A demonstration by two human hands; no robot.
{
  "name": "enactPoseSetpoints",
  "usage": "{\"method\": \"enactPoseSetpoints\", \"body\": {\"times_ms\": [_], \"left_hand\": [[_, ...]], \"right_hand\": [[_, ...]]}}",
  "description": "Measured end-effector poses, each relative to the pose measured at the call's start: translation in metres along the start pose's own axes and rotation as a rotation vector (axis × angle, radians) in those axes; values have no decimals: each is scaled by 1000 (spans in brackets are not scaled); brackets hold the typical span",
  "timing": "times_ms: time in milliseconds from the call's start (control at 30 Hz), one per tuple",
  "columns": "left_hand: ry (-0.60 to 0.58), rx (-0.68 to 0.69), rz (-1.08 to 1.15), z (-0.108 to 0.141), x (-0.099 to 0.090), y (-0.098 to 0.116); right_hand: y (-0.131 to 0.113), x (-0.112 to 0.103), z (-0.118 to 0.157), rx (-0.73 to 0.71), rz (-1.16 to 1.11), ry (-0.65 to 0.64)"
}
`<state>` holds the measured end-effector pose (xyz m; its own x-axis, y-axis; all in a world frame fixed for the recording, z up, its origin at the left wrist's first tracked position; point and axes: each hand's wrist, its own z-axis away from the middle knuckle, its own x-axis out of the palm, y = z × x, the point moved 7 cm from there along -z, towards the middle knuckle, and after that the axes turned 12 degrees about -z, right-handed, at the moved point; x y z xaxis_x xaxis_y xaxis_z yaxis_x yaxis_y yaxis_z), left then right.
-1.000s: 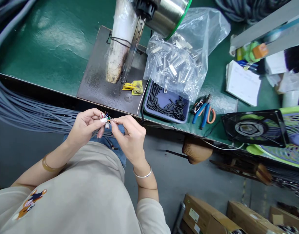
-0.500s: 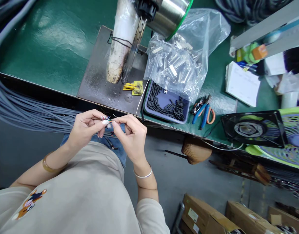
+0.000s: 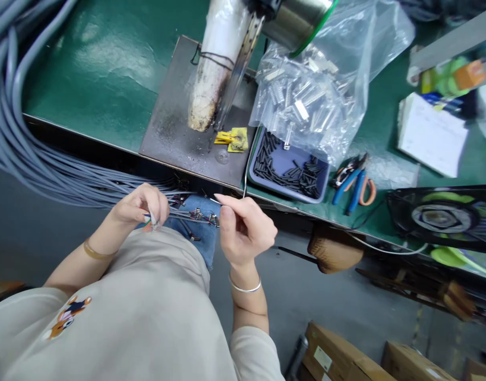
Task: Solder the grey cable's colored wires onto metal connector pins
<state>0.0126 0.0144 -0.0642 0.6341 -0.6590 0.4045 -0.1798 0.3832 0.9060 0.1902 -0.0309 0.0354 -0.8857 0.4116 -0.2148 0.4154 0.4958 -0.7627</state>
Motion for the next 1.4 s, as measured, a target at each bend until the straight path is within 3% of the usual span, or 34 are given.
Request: {"method": "enactPoseSetpoints", "body": {"times_ms": [167, 367, 533, 633, 700, 833, 933, 1233, 1400], "left_hand": [[52, -2, 28, 8, -14, -14], [27, 60, 76, 9, -15, -12], [63, 70, 69, 6, -10, -1], [249, -21, 44, 4, -8, 6], [339, -45, 26, 3, -5, 12], [395, -26, -37, -1, 4, 22], [403, 1, -100, -3, 9, 27], [343, 2, -217, -7, 24, 36], [506, 95, -307, -2, 21, 43]], "right_hand": [[-6, 11, -1, -113, 19, -90], [-15, 12, 1, -161, 223, -80], [-24, 11, 1, -200, 164, -68], [-20, 11, -3, -117, 93, -89], [-11, 12, -5, 21, 34, -126], [9, 23, -4, 324, -108, -283], [16, 32, -1, 434, -166, -375], [19, 44, -7, 475, -252, -414], [18, 45, -8, 396, -166, -379]]}}
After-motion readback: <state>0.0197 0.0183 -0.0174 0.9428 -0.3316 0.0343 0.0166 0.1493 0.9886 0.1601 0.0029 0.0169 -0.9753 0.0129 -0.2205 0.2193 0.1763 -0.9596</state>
